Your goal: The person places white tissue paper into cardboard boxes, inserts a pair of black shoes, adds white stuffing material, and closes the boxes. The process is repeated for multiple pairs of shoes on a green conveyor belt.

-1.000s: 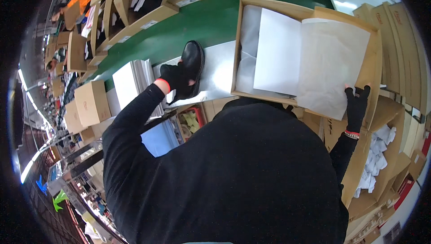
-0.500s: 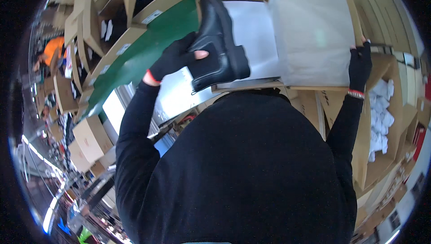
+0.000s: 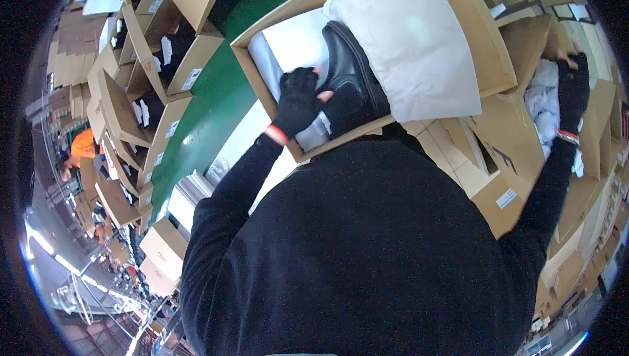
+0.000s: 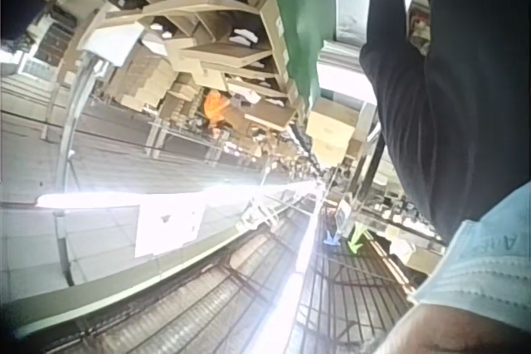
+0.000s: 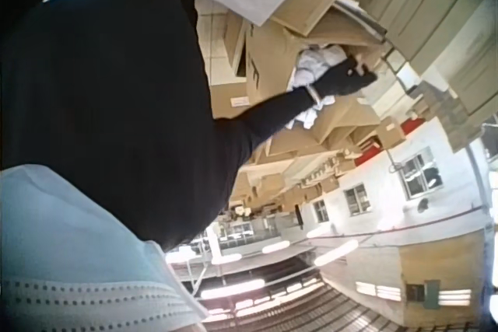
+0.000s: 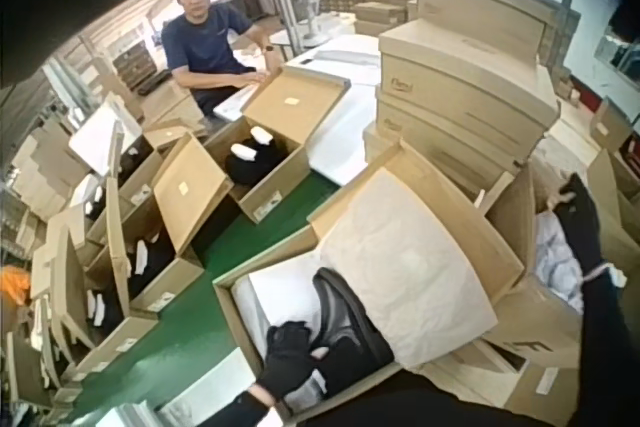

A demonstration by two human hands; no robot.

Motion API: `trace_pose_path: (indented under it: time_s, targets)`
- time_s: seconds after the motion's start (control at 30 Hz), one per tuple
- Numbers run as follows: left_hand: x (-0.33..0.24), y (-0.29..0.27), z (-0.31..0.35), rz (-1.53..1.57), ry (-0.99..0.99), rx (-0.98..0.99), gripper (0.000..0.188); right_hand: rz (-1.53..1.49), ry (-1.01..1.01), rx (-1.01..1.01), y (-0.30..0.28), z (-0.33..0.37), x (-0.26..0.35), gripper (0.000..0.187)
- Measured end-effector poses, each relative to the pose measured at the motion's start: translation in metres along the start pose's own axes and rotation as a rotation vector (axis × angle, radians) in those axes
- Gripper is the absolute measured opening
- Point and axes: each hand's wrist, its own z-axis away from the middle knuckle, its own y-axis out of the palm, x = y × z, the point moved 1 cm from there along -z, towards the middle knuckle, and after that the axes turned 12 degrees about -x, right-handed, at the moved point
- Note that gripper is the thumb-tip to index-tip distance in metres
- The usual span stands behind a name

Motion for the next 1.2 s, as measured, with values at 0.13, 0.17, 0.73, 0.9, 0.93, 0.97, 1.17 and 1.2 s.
trace_pose_path:
  time_s: [0.13, 0.17, 0.73, 0.9, 0.93, 0.97, 1.17, 1.2]
  targets:
    - [0.04, -0.035, 0.022, -0.16, -0.251, -0.315, 0.067, 0.255, 0.03, 0.64, 0.054, 0.071, -0.3, 0.076]
    - [0.044, -0.045, 0.036, -0.254, -0.33, -0.348, 0.071, 0.435, 0.085, 0.906, 0.079, 0.082, -0.312, 0.082]
    - [0.116, -0.071, 0.129, -0.313, -0.983, 0.047, 0.054, 0.298, 0.017, 0.63, 0.133, 0.145, -0.211, 0.054]
    - [0.112, -0.077, 0.123, -0.281, -0.99, 0.081, 0.058, 0.306, 0.108, 0.737, 0.115, 0.112, -0.235, 0.055]
    - [0.117, -0.079, 0.128, -0.219, -0.924, 0.025, 0.062, 0.255, 0.094, 0.557, 0.101, 0.104, -0.241, 0.052]
    - [0.123, -0.08, 0.13, -0.155, -0.851, -0.031, 0.065, 0.198, 0.166, 0.615, 0.084, 0.084, -0.244, 0.05]
    - [0.055, -0.13, 0.025, 0.47, -0.734, -0.58, 0.072, -0.244, 0.257, 0.154, -0.038, -0.009, -0.089, 0.034]
    - [0.034, -0.135, -0.002, 0.478, -0.548, -0.57, 0.071, -0.753, 0.496, 0.09, -0.039, -0.012, -0.041, 0.032]
